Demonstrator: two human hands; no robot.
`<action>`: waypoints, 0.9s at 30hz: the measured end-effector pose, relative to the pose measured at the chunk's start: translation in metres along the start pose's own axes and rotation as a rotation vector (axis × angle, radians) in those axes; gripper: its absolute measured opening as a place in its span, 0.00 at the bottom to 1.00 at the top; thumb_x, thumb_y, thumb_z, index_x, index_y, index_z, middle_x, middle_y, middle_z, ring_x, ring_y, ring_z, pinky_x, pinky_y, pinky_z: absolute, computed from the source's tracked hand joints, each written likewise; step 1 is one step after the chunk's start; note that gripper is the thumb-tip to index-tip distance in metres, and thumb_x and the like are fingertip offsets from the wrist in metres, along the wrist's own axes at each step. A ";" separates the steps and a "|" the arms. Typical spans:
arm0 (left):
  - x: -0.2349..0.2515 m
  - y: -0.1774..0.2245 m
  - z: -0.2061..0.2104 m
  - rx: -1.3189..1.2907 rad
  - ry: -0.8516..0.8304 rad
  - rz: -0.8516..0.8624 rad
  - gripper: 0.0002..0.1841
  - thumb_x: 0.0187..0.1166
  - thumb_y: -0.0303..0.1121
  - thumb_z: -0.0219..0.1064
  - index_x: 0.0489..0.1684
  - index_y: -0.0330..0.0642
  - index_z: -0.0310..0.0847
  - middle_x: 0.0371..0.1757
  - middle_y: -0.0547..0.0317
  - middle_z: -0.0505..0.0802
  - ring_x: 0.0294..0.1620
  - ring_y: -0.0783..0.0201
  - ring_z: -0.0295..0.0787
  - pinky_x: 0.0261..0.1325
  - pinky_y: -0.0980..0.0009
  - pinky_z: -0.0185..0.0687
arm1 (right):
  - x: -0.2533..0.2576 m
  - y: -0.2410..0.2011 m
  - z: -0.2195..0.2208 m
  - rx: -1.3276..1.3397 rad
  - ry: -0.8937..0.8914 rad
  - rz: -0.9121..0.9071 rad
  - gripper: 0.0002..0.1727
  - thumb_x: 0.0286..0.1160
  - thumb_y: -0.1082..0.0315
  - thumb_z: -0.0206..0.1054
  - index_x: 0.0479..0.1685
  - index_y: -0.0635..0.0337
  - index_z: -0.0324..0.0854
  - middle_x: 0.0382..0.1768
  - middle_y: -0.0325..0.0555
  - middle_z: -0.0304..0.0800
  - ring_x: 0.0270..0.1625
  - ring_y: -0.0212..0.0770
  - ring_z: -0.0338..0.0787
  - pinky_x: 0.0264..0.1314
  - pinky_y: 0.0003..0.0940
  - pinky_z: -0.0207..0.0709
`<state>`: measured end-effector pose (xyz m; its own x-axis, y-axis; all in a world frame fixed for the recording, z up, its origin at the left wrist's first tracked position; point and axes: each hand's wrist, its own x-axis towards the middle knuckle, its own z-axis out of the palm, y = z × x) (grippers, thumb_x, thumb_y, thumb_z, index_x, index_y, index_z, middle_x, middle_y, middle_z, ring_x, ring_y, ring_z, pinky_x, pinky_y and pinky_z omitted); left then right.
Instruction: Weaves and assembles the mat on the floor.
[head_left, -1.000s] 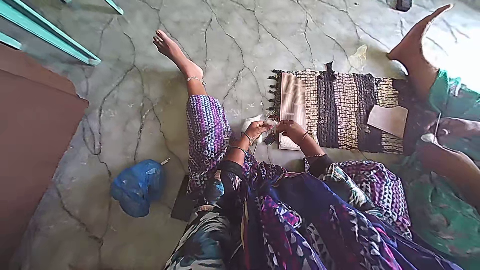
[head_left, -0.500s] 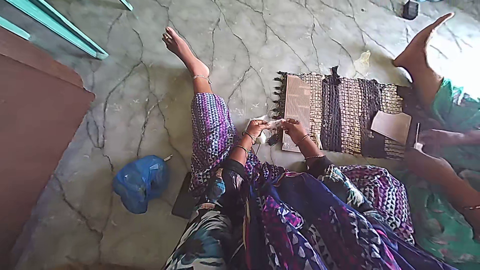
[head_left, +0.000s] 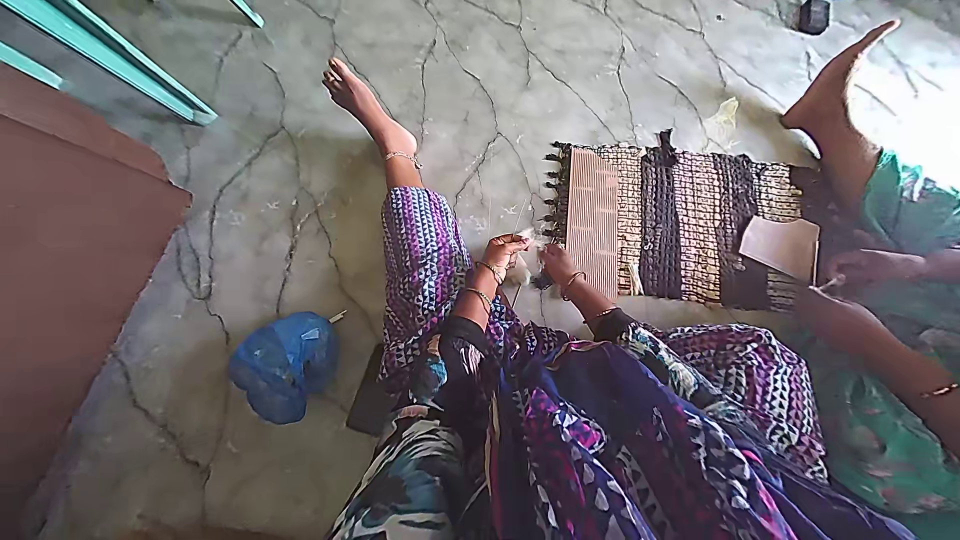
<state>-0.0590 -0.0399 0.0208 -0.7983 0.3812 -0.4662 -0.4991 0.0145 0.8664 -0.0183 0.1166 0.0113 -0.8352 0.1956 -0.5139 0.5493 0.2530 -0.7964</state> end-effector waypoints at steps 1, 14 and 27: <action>0.004 -0.003 0.000 0.003 0.015 -0.008 0.03 0.85 0.29 0.65 0.43 0.42 0.85 0.27 0.69 0.86 0.11 0.83 0.53 0.14 0.85 0.49 | -0.002 -0.002 -0.003 0.113 0.031 0.007 0.23 0.96 0.64 0.49 0.74 0.74 0.74 0.67 0.69 0.83 0.66 0.55 0.84 0.73 0.48 0.73; 0.012 -0.030 0.030 0.038 -0.104 -0.015 0.17 0.89 0.42 0.62 0.68 0.45 0.82 0.35 0.65 0.88 0.14 0.82 0.55 0.16 0.83 0.50 | -0.029 0.000 -0.046 0.345 0.063 -0.042 0.02 0.79 0.78 0.67 0.41 0.69 0.85 0.28 0.37 0.86 0.26 0.24 0.76 0.33 0.21 0.72; 0.004 -0.010 0.078 0.227 -0.196 -0.171 0.20 0.94 0.38 0.54 0.69 0.30 0.80 0.54 0.46 0.90 0.45 0.67 0.79 0.52 0.67 0.74 | -0.025 0.049 -0.110 0.189 -0.165 -0.017 0.05 0.79 0.77 0.64 0.40 0.65 0.85 0.28 0.34 0.87 0.28 0.24 0.80 0.37 0.22 0.76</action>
<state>-0.0305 0.0334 0.0242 -0.6189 0.5252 -0.5841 -0.5146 0.2906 0.8067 0.0326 0.2288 0.0201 -0.8459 0.0318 -0.5323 0.5332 0.0705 -0.8431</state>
